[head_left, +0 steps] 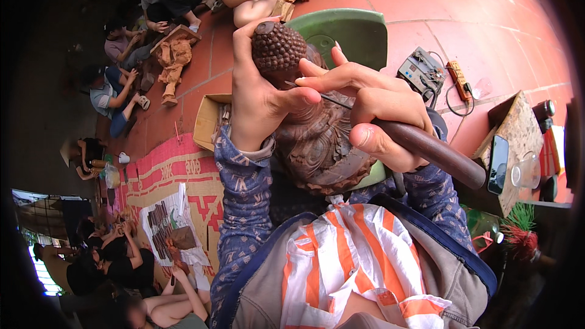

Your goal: The person carves a wooden Buddha statue using a chisel and mallet. They hold the statue in their lap and repeatedly strike the chisel to shape the head and upper body details.

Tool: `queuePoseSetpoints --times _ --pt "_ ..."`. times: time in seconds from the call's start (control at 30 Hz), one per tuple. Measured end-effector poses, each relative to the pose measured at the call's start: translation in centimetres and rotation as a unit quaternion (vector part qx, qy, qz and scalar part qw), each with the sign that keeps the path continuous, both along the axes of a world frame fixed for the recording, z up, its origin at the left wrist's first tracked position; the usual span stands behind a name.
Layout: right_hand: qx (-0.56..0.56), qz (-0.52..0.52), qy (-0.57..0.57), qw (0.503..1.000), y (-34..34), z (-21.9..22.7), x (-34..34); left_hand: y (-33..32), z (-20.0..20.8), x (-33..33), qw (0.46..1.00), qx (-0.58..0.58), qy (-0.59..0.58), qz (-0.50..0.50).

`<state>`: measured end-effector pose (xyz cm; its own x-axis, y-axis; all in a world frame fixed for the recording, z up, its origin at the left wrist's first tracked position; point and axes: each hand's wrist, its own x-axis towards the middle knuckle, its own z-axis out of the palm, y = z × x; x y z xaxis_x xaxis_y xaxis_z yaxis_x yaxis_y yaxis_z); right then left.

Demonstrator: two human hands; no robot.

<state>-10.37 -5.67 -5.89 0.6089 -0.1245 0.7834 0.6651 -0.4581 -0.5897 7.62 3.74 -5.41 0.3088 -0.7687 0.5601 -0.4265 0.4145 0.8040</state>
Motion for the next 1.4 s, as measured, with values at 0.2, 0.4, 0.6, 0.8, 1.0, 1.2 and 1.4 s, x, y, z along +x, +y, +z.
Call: queuePoseSetpoints --times 0.2,0.4,0.6,0.8,1.0,1.2,1.4 --pt "0.041 -0.052 -0.038 0.997 1.1 -1.6 0.7 0.2 0.2 -0.1 0.999 0.013 -0.023 0.027" --pt "0.037 -0.118 -0.067 0.990 3.1 -2.2 1.6 0.4 -0.1 0.3 0.999 0.009 -0.031 0.031" --pt "0.000 -0.169 -0.066 0.983 3.7 -1.7 1.4 0.0 -0.2 0.2 0.999 0.000 -0.035 0.019" --pt "0.025 -0.142 -0.047 0.988 2.9 -1.7 1.3 0.2 -0.1 -0.3 1.000 0.016 0.001 0.019" --pt "0.086 -0.016 -0.028 0.996 0.3 -1.3 0.5 0.1 0.0 -0.1 0.999 0.004 -0.034 0.027" --pt "0.119 -0.029 -0.021 0.992 1.6 -1.3 0.4 0.1 0.1 -0.2 0.998 0.013 -0.043 0.033" --pt "0.110 -0.087 0.014 0.990 2.7 0.2 -0.1 0.0 0.1 -0.3 1.000 -0.001 -0.020 0.016"
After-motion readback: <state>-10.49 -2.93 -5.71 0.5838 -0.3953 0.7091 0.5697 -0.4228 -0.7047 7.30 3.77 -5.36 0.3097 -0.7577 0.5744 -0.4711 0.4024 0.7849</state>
